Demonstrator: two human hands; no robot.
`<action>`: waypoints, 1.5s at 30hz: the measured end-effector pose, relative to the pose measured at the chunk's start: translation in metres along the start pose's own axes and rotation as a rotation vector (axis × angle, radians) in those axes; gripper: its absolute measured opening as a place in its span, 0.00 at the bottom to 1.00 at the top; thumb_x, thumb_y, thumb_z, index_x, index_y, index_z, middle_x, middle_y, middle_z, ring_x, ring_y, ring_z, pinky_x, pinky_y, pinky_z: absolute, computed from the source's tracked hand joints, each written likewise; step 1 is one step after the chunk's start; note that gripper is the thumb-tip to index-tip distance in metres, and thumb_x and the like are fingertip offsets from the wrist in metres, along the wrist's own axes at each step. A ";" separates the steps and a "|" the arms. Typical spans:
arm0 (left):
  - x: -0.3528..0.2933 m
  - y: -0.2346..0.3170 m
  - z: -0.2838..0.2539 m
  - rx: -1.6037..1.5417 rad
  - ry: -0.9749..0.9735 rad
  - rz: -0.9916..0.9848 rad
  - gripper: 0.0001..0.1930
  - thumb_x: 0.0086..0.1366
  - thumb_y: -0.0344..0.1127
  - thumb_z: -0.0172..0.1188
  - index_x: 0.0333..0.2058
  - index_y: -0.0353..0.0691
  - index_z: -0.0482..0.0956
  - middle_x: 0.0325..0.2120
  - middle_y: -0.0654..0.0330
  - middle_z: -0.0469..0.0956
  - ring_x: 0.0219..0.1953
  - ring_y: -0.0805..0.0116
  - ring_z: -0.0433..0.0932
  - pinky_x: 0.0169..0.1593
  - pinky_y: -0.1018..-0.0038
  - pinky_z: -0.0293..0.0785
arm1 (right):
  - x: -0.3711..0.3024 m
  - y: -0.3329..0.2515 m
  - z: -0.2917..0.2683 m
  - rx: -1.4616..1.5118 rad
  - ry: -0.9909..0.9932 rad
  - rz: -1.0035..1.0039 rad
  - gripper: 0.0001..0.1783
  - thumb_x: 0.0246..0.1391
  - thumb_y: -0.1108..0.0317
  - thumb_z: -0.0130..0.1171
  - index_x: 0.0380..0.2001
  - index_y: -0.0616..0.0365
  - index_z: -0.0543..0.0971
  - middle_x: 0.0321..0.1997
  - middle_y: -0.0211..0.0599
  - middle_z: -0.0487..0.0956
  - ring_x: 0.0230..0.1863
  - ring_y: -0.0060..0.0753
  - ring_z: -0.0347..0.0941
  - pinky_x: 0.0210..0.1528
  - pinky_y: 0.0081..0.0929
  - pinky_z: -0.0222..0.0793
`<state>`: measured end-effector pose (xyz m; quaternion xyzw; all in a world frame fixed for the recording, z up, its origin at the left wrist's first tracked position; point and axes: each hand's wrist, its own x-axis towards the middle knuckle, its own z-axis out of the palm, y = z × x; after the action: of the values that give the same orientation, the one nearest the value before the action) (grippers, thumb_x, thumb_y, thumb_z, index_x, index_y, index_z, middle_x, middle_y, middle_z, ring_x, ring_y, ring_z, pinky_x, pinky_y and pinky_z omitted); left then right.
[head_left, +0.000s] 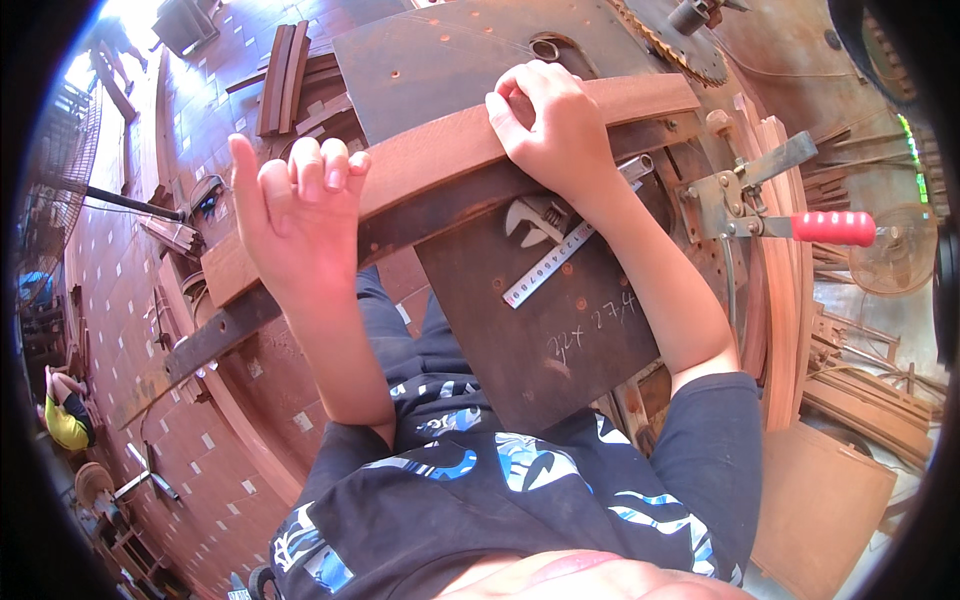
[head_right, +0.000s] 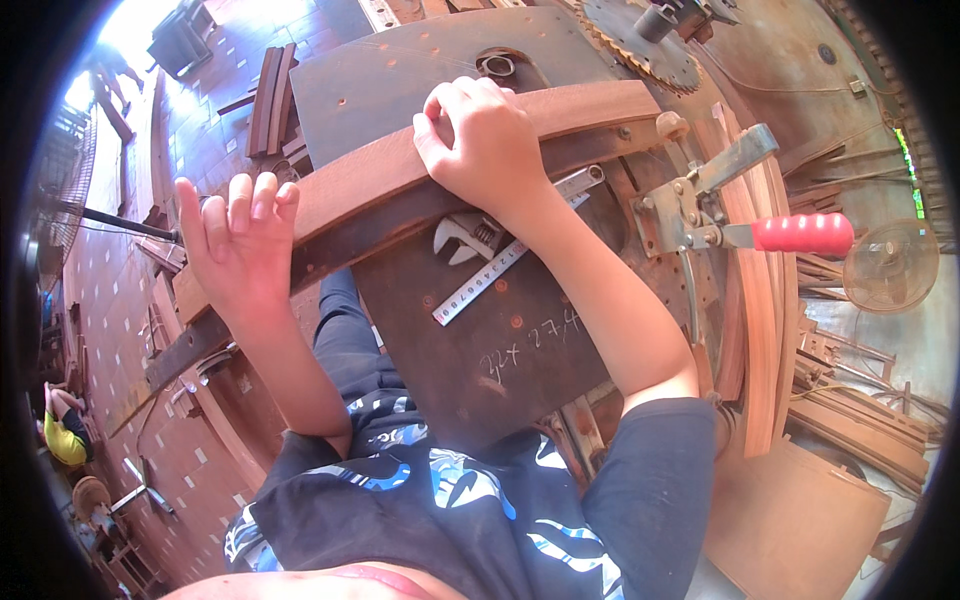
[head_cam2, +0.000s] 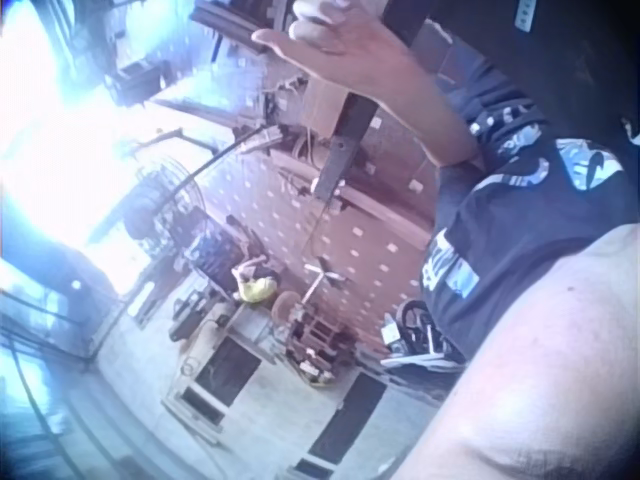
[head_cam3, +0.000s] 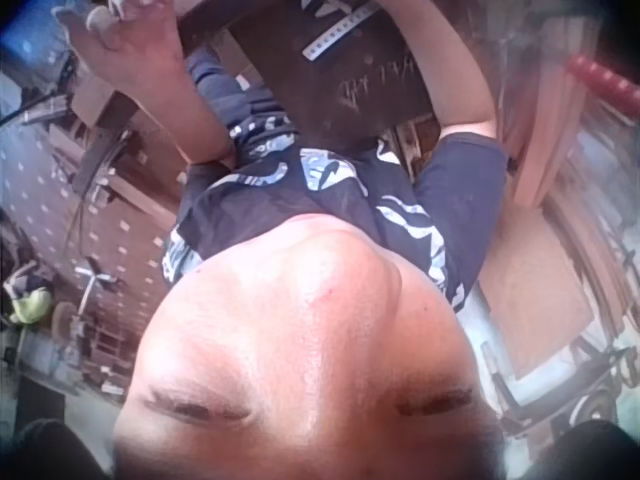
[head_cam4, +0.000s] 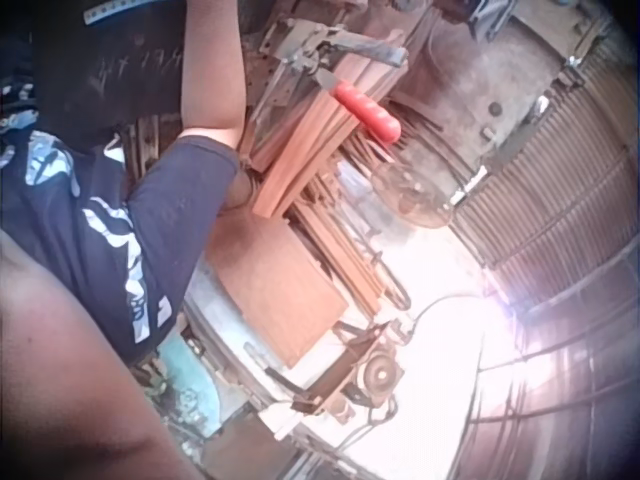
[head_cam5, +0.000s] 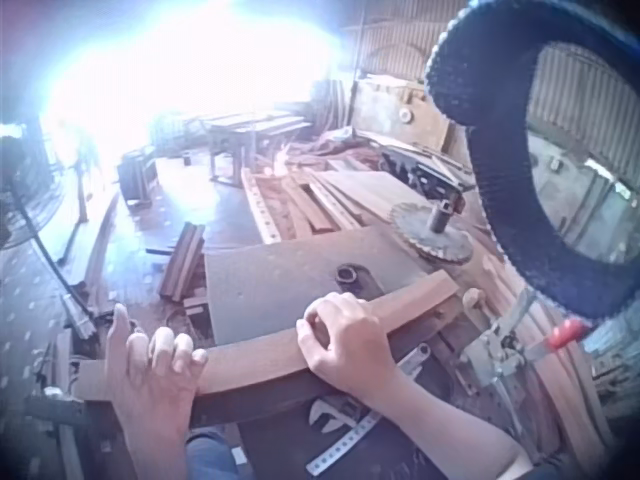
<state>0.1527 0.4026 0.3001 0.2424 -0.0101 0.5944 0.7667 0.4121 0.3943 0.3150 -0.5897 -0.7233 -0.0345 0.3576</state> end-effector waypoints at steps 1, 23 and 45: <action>-0.002 0.001 -0.002 -0.032 -0.033 -0.009 0.36 0.82 0.53 0.39 0.10 0.48 0.58 0.21 0.60 0.71 0.34 0.61 0.71 0.52 0.60 0.67 | 0.000 0.001 -0.001 -0.005 -0.005 0.002 0.09 0.57 0.62 0.63 0.29 0.56 0.80 0.34 0.40 0.82 0.42 0.47 0.78 0.52 0.43 0.71; -0.109 -0.013 0.010 -0.038 -0.037 0.057 0.35 0.81 0.54 0.41 0.11 0.47 0.61 0.24 0.61 0.71 0.36 0.63 0.71 0.51 0.59 0.66 | 0.011 0.015 0.013 -0.082 0.099 -0.081 0.13 0.57 0.57 0.62 0.30 0.56 0.83 0.34 0.42 0.84 0.42 0.48 0.80 0.50 0.43 0.74; -0.201 -0.038 0.043 0.001 0.151 0.026 0.35 0.79 0.53 0.48 0.10 0.46 0.57 0.26 0.55 0.72 0.35 0.59 0.72 0.50 0.59 0.68 | 0.021 0.007 0.010 -0.034 0.203 -0.078 0.13 0.57 0.59 0.61 0.28 0.58 0.83 0.35 0.52 0.85 0.42 0.58 0.82 0.49 0.50 0.76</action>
<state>0.1405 0.1974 0.2638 0.1971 0.0446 0.6210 0.7573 0.4127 0.4180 0.3167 -0.5608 -0.7049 -0.1202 0.4172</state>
